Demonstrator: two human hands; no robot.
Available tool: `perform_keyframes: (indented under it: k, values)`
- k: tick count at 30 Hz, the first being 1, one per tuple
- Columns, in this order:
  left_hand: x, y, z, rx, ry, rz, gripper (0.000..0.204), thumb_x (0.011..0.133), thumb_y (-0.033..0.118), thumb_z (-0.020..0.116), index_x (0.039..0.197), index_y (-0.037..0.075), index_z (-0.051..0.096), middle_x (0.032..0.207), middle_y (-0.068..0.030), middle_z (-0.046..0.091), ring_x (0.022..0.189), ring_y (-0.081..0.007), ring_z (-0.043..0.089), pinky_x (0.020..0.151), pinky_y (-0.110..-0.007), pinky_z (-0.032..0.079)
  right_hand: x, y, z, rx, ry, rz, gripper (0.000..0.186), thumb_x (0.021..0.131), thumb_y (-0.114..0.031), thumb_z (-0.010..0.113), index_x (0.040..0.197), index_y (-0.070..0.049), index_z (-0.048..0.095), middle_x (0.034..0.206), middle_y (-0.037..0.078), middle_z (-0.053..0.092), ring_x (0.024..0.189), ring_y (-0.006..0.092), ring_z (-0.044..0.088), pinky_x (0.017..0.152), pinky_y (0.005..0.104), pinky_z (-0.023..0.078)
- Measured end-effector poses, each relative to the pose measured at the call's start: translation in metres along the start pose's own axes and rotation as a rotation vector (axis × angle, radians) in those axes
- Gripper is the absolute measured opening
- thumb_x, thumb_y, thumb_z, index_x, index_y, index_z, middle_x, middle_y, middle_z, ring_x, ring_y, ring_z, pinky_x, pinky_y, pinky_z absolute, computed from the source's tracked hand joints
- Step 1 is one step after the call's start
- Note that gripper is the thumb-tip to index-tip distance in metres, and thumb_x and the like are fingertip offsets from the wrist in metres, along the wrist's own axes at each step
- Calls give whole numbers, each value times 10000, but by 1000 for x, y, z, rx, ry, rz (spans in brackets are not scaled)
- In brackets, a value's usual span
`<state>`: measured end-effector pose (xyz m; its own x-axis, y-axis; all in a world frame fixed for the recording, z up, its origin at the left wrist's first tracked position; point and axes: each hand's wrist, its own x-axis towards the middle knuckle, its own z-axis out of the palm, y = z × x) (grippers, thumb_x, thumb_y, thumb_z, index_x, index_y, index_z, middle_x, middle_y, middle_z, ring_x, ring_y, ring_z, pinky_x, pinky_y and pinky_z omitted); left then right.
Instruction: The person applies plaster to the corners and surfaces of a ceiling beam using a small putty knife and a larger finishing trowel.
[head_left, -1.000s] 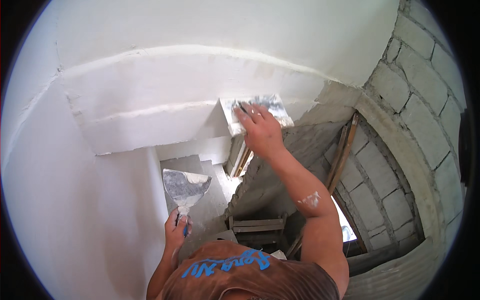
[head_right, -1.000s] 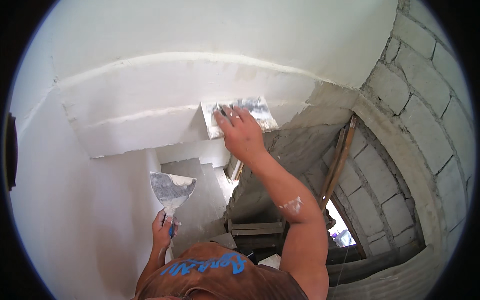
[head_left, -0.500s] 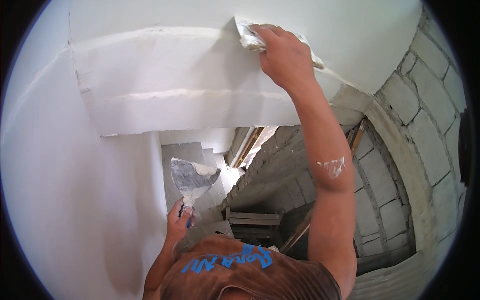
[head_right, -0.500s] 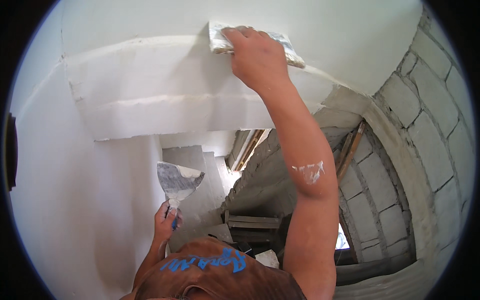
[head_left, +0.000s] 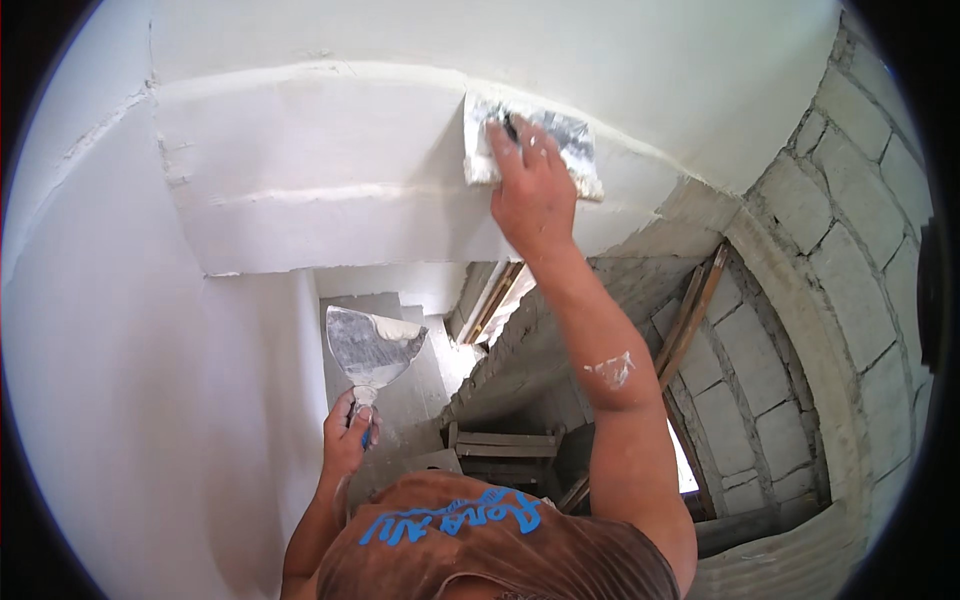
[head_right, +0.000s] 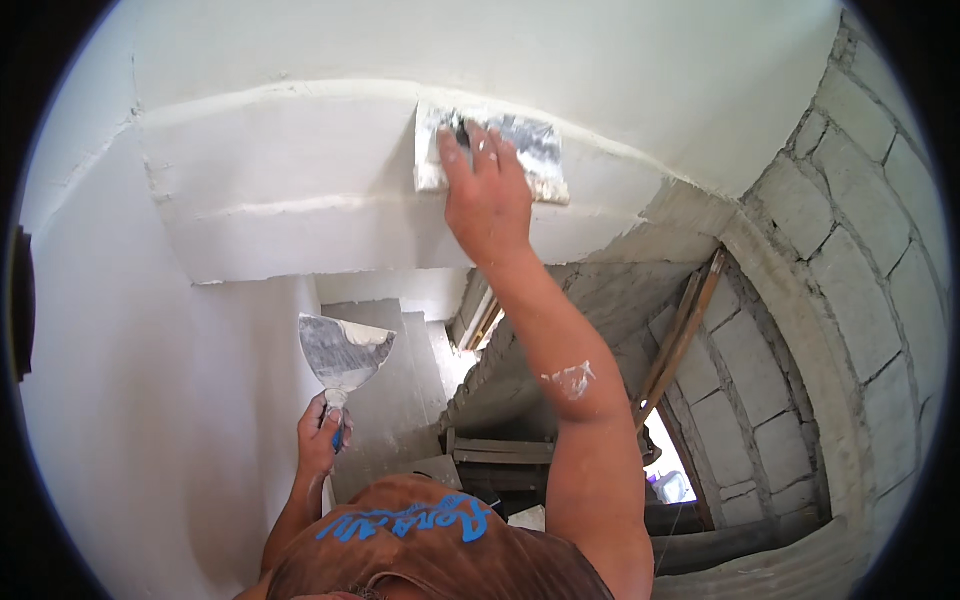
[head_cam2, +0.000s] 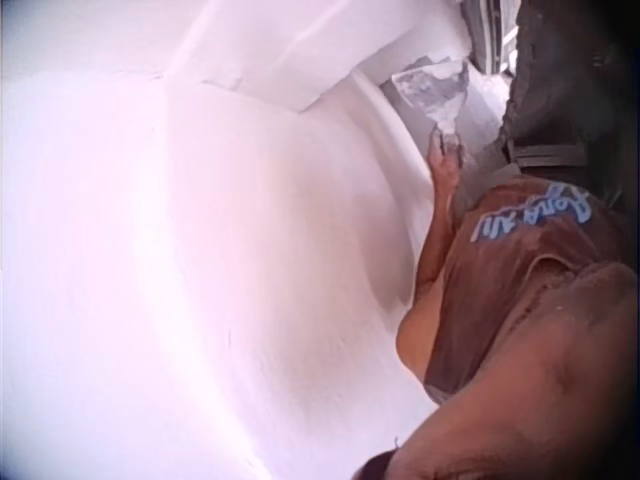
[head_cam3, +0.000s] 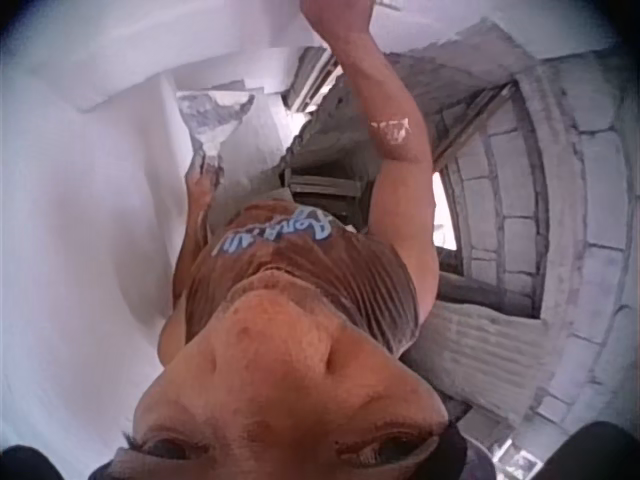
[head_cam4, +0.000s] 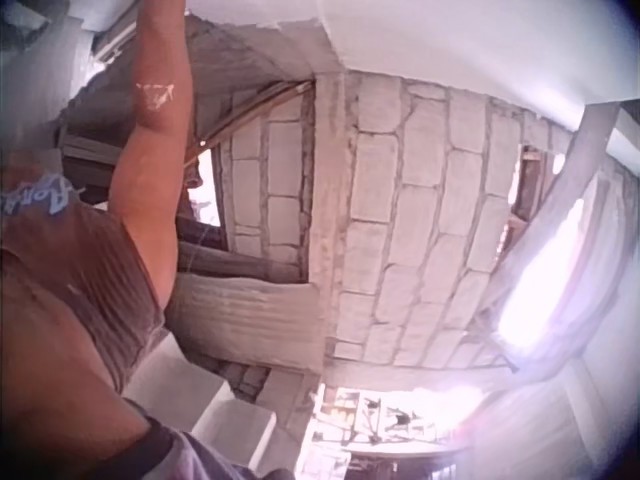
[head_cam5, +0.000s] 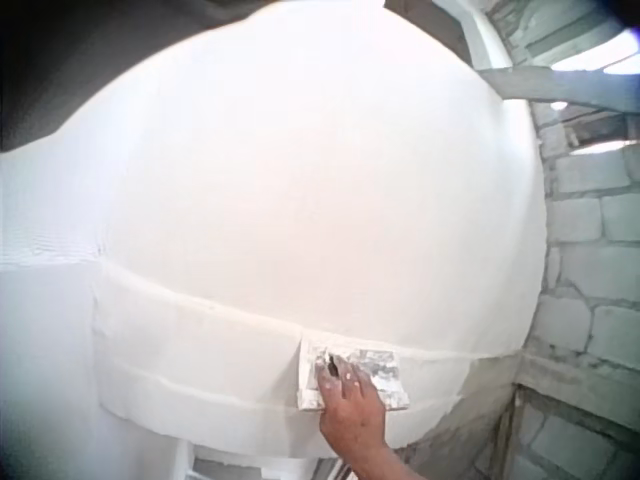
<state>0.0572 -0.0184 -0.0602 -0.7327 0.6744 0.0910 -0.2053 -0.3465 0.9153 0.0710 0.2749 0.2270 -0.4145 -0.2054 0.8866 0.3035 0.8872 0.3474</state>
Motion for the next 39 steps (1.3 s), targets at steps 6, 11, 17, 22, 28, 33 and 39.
perform_keyframes:
  k: [6, 11, 17, 22, 28, 33, 39]
  values:
    - [-5, -3, -2, -28, 11, 30, 390, 1004, 237, 572, 1306, -3, 517, 832, -59, 612, 573, -94, 528, 490, -233, 418, -44, -37, -30, 132, -253, -78, 448, 787, -1, 568, 1220, -85, 644, 1219, 189, 648, 1108, 378, 613, 942, 454, 516]
    - [-4, -7, -2, -46, -14, -15, 370, 1002, 209, 562, 1305, -1, 522, 826, -55, 614, 580, -94, 530, 505, -239, 419, 61, -38, -62, 121, -170, -47, 386, 808, -13, 559, 1151, -154, 665, 1083, 120, 676, 931, 326, 660, 778, 435, 556]
    - [-10, -4, -3, -14, 11, -9, 369, 1003, 192, 554, 1313, -7, 525, 838, -51, 619, 596, -91, 531, 512, -242, 418, 124, -29, -29, 88, -199, -101, 346, 813, -42, 569, 1131, -128, 674, 1050, 129, 685, 905, 321, 670, 744, 432, 560]
    - [-15, -6, -13, -52, 83, -18, 380, 1007, 198, 550, 1329, -2, 520, 833, -46, 616, 586, -89, 523, 506, -239, 419, 96, -45, -12, 87, -282, -63, 382, 786, -38, 603, 1155, -112, 669, 1061, 138, 685, 902, 327, 673, 753, 436, 563]
    - [-16, -1, -17, -52, 86, -63, 384, 1011, 205, 550, 1337, 8, 504, 846, -48, 613, 598, -83, 525, 508, -232, 425, 65, -58, -1, 94, -100, -116, 429, 759, -6, 614, 1178, -93, 651, 1163, 205, 648, 964, 363, 653, 781, 434, 567]
    - [-17, 4, -12, -33, 39, -42, 389, 1008, 224, 565, 1326, 8, 505, 851, -51, 611, 601, -89, 526, 513, -232, 426, 37, -67, 9, 122, -42, -103, 378, 840, -26, 555, 1208, -61, 631, 1211, 237, 622, 1094, 448, 592, 955, 478, 495]
    - [-20, 0, -17, -9, 58, 6, 376, 1000, 245, 576, 1286, 7, 522, 835, -54, 613, 585, -99, 536, 496, -237, 420, 5, -111, -19, 259, -117, -206, 354, 840, -62, 555, 1187, -37, 624, 1181, 231, 629, 979, 411, 622, 838, 488, 539]
